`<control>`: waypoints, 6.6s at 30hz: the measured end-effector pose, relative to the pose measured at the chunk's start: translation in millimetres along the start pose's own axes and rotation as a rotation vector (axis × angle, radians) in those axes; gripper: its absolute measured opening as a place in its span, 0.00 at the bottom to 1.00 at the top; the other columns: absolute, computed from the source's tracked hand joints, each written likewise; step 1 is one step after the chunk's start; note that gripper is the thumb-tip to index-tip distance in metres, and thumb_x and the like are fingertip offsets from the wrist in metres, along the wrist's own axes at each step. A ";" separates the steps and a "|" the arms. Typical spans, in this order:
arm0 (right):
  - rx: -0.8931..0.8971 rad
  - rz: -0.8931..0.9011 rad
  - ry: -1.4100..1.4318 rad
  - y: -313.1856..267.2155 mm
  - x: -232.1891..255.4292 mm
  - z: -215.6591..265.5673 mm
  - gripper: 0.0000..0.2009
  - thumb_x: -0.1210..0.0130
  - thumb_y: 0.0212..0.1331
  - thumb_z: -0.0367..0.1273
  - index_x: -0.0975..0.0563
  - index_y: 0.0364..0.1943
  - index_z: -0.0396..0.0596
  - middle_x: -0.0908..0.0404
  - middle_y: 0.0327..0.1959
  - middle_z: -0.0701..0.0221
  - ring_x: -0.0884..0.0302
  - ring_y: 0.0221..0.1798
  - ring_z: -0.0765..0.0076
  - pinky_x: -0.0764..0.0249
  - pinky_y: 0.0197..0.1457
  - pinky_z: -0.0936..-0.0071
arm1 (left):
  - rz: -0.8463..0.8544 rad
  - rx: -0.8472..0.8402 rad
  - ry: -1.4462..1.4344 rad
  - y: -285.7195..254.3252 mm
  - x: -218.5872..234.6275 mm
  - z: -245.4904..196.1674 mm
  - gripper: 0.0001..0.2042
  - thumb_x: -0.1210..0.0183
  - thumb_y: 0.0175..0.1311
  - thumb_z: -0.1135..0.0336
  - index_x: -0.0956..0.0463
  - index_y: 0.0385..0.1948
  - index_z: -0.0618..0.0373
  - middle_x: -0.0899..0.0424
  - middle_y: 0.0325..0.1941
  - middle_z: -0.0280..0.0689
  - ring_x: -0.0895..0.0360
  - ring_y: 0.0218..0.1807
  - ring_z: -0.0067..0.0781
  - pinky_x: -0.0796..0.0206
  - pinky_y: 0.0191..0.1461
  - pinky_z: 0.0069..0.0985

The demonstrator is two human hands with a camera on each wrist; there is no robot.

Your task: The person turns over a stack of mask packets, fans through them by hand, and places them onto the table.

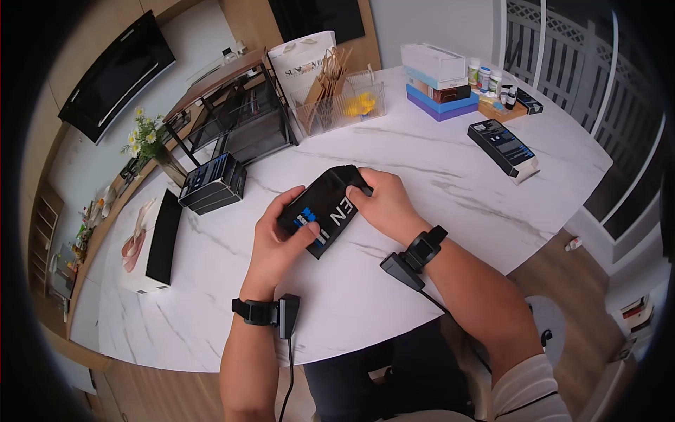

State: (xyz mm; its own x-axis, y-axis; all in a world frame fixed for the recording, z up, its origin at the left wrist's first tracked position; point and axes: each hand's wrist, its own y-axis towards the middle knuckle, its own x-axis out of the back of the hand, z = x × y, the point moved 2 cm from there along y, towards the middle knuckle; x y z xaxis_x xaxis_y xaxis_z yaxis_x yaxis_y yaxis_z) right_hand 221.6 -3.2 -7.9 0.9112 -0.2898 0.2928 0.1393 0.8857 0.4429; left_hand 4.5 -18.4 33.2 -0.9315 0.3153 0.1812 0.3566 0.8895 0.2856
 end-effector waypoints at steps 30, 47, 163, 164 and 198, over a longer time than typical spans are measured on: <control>-0.122 0.294 0.589 -27.9 -39.7 19.6 0.31 0.50 0.64 0.20 0.44 0.72 0.38 0.31 0.63 0.65 0.32 0.65 0.71 0.35 0.70 0.70 | -0.228 0.041 -0.298 1.5 -18.2 39.5 0.28 0.44 0.54 0.83 0.34 0.61 0.62 0.21 0.56 0.38 0.22 0.55 0.28 0.29 0.61 0.27; -0.129 0.215 0.591 -30.3 -43.4 17.8 0.20 0.48 0.60 0.21 0.32 0.58 0.38 0.22 0.48 0.68 0.24 0.51 0.73 0.26 0.57 0.72 | -0.153 0.072 -0.243 -0.5 -18.1 46.1 0.19 0.40 0.55 0.81 0.25 0.50 0.64 0.18 0.44 0.33 0.23 0.46 0.21 0.28 0.51 0.21; -0.171 0.362 0.547 -33.0 -35.4 18.6 0.19 0.51 0.66 0.19 0.37 0.60 0.38 0.23 0.51 0.68 0.24 0.53 0.78 0.26 0.57 0.75 | -0.318 -0.091 -0.224 -15.1 -24.3 5.5 0.17 0.40 0.58 0.80 0.29 0.50 0.64 0.18 0.45 0.36 0.22 0.46 0.21 0.28 0.50 0.21; -0.131 0.351 0.555 -33.2 -36.2 19.2 0.22 0.52 0.65 0.17 0.38 0.63 0.40 0.25 0.55 0.69 0.25 0.57 0.76 0.27 0.62 0.73 | -0.324 -0.081 -0.234 -13.9 -23.0 3.1 0.15 0.40 0.57 0.81 0.25 0.47 0.64 0.17 0.42 0.34 0.22 0.44 0.20 0.28 0.49 0.20; -0.143 0.114 0.310 -17.1 -22.1 -0.1 0.10 0.46 0.62 0.25 0.27 0.46 0.40 0.21 0.35 0.70 0.27 0.38 0.78 0.27 0.42 0.73 | -0.283 -0.057 0.053 2.5 19.3 21.4 0.21 0.34 0.49 0.80 0.26 0.47 0.58 0.20 0.38 0.33 0.23 0.37 0.23 0.28 0.42 0.21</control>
State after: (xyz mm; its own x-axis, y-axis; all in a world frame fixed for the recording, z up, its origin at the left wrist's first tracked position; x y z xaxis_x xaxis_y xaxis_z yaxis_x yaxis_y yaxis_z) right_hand 199.1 -11.9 -22.1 0.9953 -0.0815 0.0525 0.0627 0.9540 0.2931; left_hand -14.1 -3.1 17.4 -0.9900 0.0383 0.1357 0.0882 0.9191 0.3840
